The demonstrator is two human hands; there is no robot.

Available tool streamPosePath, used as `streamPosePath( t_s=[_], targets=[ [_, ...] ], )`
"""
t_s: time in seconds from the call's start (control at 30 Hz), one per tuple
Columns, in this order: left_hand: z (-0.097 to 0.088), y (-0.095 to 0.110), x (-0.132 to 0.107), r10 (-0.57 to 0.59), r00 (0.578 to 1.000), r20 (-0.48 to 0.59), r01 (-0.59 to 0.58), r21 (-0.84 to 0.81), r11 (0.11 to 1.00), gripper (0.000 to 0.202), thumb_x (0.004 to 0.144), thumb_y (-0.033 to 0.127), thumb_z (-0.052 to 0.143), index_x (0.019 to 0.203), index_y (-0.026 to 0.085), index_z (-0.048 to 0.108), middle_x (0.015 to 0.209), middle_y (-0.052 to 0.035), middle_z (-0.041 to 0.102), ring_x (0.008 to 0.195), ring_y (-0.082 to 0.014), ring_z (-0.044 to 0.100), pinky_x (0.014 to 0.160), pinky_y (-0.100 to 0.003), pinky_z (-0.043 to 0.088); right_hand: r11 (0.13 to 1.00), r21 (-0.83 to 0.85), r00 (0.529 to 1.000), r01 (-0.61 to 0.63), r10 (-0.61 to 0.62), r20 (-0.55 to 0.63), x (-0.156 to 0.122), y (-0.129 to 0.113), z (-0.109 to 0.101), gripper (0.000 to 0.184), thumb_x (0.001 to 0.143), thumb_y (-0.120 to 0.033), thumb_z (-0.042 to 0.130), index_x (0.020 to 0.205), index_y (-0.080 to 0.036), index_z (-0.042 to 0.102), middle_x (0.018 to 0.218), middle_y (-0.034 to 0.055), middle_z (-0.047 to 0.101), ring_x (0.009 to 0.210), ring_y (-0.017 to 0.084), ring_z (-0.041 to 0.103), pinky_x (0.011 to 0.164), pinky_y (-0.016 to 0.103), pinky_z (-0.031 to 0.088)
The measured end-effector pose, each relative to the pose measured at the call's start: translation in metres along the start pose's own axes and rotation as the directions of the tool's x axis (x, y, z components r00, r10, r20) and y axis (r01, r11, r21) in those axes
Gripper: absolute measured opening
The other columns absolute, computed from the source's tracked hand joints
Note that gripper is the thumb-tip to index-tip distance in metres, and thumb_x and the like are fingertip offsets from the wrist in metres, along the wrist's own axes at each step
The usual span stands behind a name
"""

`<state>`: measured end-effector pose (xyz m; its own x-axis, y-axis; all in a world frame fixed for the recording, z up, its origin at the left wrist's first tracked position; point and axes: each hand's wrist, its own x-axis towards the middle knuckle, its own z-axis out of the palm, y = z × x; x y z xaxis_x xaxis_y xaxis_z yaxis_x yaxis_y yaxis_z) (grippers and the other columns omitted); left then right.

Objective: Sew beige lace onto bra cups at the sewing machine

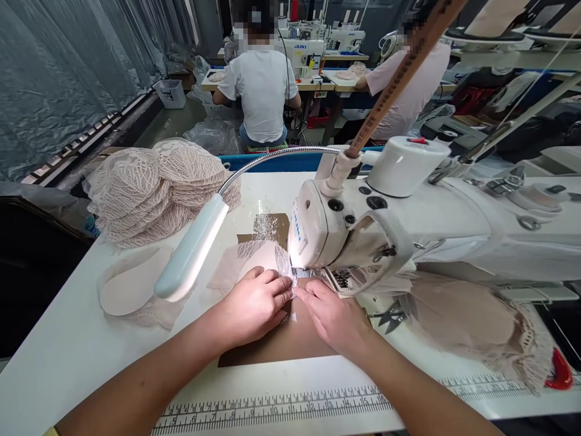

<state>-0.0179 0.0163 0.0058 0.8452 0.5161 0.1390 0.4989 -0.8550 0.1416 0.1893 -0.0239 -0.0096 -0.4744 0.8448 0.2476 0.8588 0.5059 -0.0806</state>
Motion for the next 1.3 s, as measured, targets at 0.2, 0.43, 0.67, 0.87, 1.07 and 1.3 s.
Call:
streamPosePath(
  t_s=[0.2, 0.43, 0.67, 0.87, 1.07, 1.3],
  targets=[
    [0.0, -0.009, 0.001, -0.01, 1.0, -0.008, 0.01, -0.029, 1.0, 0.035, 0.093, 0.032, 0.047, 0.122, 0.016, 0.06, 0.126, -0.008, 0.061, 0.106, -0.0257, 0.053, 0.092, -0.041, 0.043, 0.996, -0.034, 0.995, -0.079, 0.08, 0.051, 0.004, -0.001, 0.003, 0.044, 0.081, -0.006, 0.048, 0.117, -0.022, 0.065, 0.103, 0.0099, 0.067, 0.084, 0.018, 0.062, 0.074, 0.027, 0.046],
    [0.002, -0.021, 0.002, -0.045, 0.998, -0.05, 0.041, -0.089, 0.995, 0.038, 0.091, 0.033, 0.049, 0.124, 0.018, 0.059, 0.124, -0.0113, 0.06, 0.108, -0.0277, 0.052, 0.093, -0.045, 0.042, 0.997, 0.025, 0.997, -0.075, 0.075, 0.03, 0.002, 0.003, 0.011, 0.044, 0.087, -0.011, 0.044, 0.124, -0.026, 0.062, 0.091, 0.0069, 0.069, 0.081, 0.017, 0.062, 0.073, 0.025, 0.048],
    [0.006, -0.027, 0.003, -0.134, 0.987, -0.084, 0.129, -0.061, 0.99, 0.036, 0.091, 0.038, 0.049, 0.118, 0.017, 0.061, 0.125, -0.0136, 0.058, 0.116, -0.0296, 0.049, 0.098, -0.047, 0.037, 0.992, 0.087, 0.996, -0.093, 0.092, 0.014, -0.004, 0.005, 0.013, 0.041, 0.089, -0.014, 0.042, 0.121, -0.024, 0.064, 0.102, 0.0084, 0.069, 0.083, 0.017, 0.064, 0.071, 0.026, 0.049],
    [0.008, -0.032, 0.003, -0.242, 0.963, -0.117, 0.242, -0.015, 0.97, 0.036, 0.093, 0.035, 0.044, 0.121, 0.017, 0.059, 0.132, -0.0147, 0.053, 0.121, -0.0311, 0.045, 0.098, -0.05, 0.036, 0.991, 0.114, 0.996, -0.068, 0.073, -0.043, -0.006, 0.007, 0.016, 0.036, 0.09, -0.015, 0.043, 0.114, -0.024, 0.068, 0.097, 0.0069, 0.071, 0.078, 0.017, 0.065, 0.069, 0.027, 0.048],
    [0.011, -0.042, 0.0, -0.372, 0.913, -0.167, 0.379, 0.008, 0.925, 0.038, 0.092, 0.031, 0.044, 0.125, 0.016, 0.056, 0.134, -0.0136, 0.051, 0.123, -0.0319, 0.043, 0.1, -0.05, 0.036, 0.993, 0.099, 0.99, 0.062, -0.049, -0.131, -0.003, 0.011, 0.017, 0.033, 0.091, -0.014, 0.041, 0.11, -0.02, 0.067, 0.091, 0.0046, 0.071, 0.076, 0.016, 0.065, 0.062, 0.025, 0.047],
    [-0.002, -0.047, -0.012, -0.599, 0.787, -0.145, 0.601, -0.041, 0.799, 0.046, 0.086, 0.046, 0.053, 0.125, 0.021, 0.054, 0.129, -0.0115, 0.055, 0.121, -0.0317, 0.047, 0.1, -0.048, 0.039, 0.984, 0.118, 0.983, 0.131, -0.114, -0.141, -0.003, 0.017, 0.021, 0.034, 0.092, -0.019, 0.037, 0.111, -0.021, 0.065, 0.087, 0.0054, 0.068, 0.063, 0.015, 0.062, 0.055, 0.027, 0.046]
  ],
)
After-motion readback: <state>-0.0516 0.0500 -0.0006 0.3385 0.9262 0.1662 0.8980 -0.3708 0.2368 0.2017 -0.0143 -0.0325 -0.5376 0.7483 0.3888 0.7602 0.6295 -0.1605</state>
